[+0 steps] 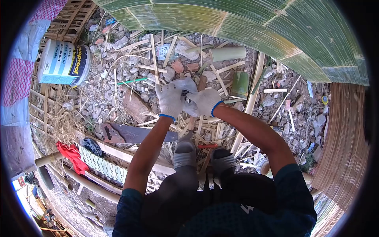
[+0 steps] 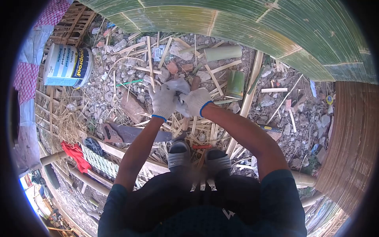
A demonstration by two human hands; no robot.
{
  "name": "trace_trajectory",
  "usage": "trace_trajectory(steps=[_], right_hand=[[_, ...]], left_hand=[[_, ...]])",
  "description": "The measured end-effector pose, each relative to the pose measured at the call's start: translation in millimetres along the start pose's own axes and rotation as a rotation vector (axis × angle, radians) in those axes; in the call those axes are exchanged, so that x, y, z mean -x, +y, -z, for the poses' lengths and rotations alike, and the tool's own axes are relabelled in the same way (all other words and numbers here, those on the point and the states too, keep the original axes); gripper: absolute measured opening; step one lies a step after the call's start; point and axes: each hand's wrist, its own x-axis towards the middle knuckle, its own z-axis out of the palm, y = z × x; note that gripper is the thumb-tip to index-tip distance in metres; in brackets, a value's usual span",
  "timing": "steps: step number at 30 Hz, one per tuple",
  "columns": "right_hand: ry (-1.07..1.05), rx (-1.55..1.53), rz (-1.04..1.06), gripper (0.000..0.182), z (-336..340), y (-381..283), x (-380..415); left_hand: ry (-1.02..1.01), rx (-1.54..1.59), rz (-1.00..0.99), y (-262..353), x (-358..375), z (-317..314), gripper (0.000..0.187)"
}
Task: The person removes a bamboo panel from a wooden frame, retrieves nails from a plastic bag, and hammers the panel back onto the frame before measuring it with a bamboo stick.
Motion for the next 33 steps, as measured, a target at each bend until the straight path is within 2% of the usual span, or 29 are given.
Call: trace_trajectory(steps=[5,13,16,19,22,28,33], right_hand=[[-0.148,0.060,-0.035,0.035,2.4,7.2,-1.8],[-0.122,0.022,-0.034,0.033,-0.2,8.3,-0.3],[-0.089,0.011,-0.023,0.031,-7.0,9.7,0.1],[-0.034,-0.035,-0.006,0.026,-14.2,11.7,6.8],[-0.014,-0.067,-0.009,0.023,-14.0,11.2,11.1],[-0.011,-0.101,-0.022,0.022,-11.9,12.8,14.4],[0.000,-0.096,-0.021,0.022,-12.1,14.9,17.5]], left_hand=[[0.051,-0.013,-0.001,4.4,-1.4,-12.4,0.025],[-0.020,0.011,0.088,11.7,-7.6,-4.0,0.039],[-0.053,-0.003,0.156,14.2,-11.2,-10.4,0.038],[-0.046,0.126,0.225,11.9,-11.7,-20.5,0.039],[-0.146,0.212,0.309,10.2,-13.4,-27.0,0.040],[-0.137,0.229,0.287,7.4,-10.0,-38.6,0.040],[-0.034,0.236,0.276,8.5,0.7,-40.0,0.034]])
